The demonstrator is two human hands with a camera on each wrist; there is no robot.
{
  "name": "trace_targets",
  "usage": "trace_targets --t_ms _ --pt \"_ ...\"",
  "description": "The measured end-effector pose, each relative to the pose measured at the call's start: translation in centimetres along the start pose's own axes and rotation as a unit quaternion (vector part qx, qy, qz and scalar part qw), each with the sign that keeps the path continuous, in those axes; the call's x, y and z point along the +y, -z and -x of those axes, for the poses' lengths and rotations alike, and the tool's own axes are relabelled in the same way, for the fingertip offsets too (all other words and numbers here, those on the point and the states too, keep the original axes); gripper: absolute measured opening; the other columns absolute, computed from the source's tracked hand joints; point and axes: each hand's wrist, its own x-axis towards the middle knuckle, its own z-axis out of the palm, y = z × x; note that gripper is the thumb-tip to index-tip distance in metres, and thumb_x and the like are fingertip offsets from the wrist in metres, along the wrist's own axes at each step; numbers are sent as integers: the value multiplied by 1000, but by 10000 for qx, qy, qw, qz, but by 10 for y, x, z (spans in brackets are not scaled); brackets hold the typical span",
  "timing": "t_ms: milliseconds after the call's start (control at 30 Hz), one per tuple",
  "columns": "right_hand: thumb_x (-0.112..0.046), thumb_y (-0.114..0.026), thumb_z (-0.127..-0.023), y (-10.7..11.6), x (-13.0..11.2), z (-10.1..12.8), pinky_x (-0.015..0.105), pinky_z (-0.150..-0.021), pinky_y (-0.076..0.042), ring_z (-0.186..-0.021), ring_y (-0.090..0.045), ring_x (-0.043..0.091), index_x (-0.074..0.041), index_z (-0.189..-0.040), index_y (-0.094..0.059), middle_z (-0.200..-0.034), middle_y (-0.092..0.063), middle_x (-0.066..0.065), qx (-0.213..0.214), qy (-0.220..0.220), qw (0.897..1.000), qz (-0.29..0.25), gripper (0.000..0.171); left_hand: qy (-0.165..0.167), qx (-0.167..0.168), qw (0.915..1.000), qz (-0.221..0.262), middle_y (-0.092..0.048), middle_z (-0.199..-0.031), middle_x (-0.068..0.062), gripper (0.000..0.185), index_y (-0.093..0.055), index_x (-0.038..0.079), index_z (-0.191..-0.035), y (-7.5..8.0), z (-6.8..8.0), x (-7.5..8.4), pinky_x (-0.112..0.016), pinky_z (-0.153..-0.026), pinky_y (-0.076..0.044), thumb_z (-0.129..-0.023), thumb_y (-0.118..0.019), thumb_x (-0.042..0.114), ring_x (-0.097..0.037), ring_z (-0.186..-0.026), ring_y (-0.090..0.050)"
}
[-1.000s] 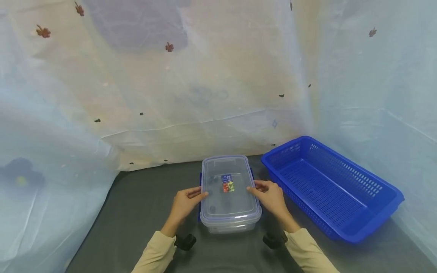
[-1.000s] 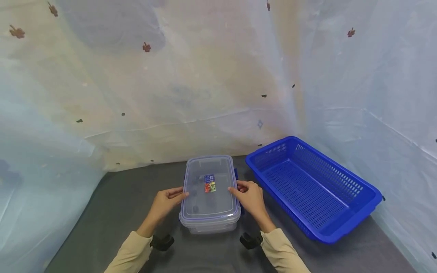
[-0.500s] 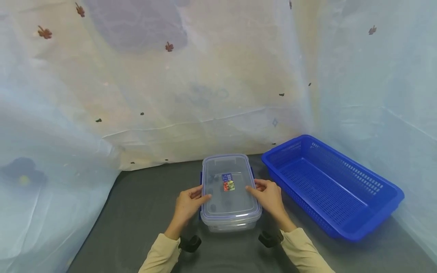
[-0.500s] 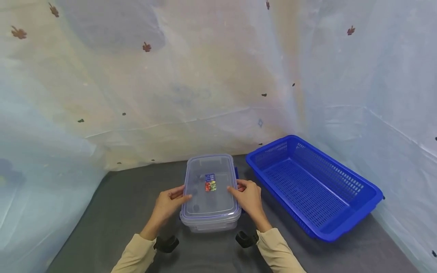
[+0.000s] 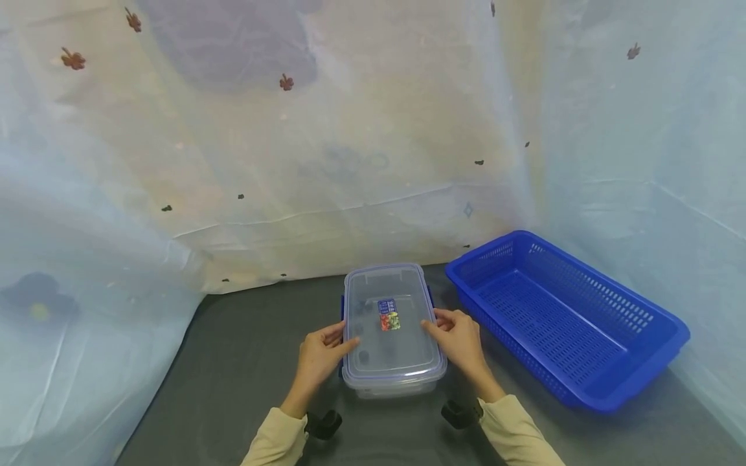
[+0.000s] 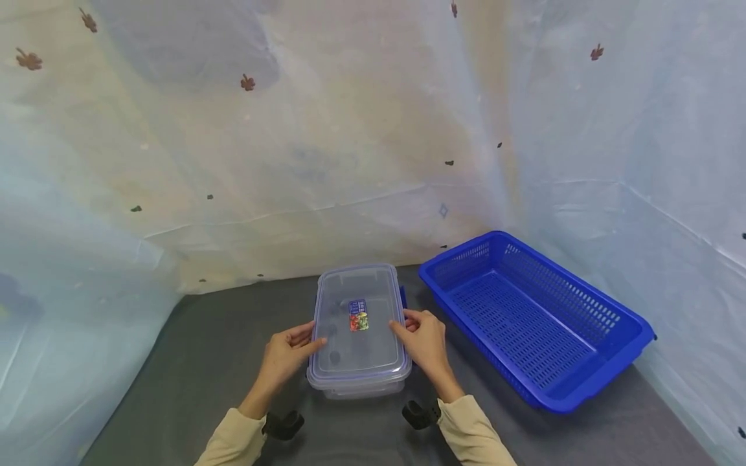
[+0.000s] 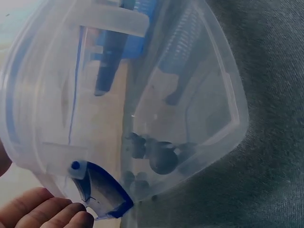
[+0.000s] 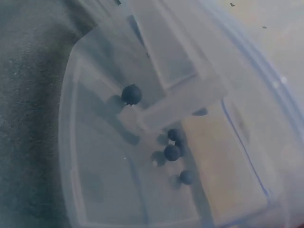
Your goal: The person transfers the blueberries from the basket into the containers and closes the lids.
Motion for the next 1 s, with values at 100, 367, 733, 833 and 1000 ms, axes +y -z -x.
trace_targets --t_ms 100,367,733,833,1000 --pt "-22 -83 -77 -1 5 2 33 -64 -54 -72 -62 18 4 -105 -73 -82 -66 9 28 -23 10000 -56 40 -43 10 10000 27 -62 -121 -22 57 -63 -2 -125 -1 1 -3 -39 -87 -53 -79 -82 25 -32 -110 -61" --pt "-36 -83 -76 -4 18 -3 47 -88 -52 -105 -62 30 -6 -119 -67 -118 -64 16 -453 -984 9898 -930 55 -68 20 9998 191 -58 -128 -24 67 -57 -4 -132 -4 -4 -13 -41 -94 -49 -79 -82 29 -34 -117 -57" --pt "-18 -68 -89 -10 29 -15 49 -104 -40 -120 -49 37 8 -149 -16 -140 -40 33 -1649 -2049 9038 -3376 84 695 -841 9892 984 -45 -138 -32 86 -28 -14 -144 -7 -18 -37 -52 -103 -40 -88 -71 36 -40 -125 -47" --pt "-14 -70 -88 -9 25 -14 43 -99 -46 -115 -53 33 10 -147 -23 -138 -44 31 -1420 -1923 9135 -3291 79 758 -784 9830 1476 -54 -129 -29 79 -34 -15 -140 -10 -17 -39 -44 -96 -49 -88 -72 30 -34 -113 -58" --pt "-16 -77 -84 -4 14 -10 40 -91 -53 -115 -57 36 9 -140 -43 -131 -53 29 -1036 -1407 9504 -2572 71 539 -74 9872 1499 -59 -125 -24 75 -43 -9 -136 -10 -13 -31 -36 -88 -54 -81 -81 23 -31 -108 -62"
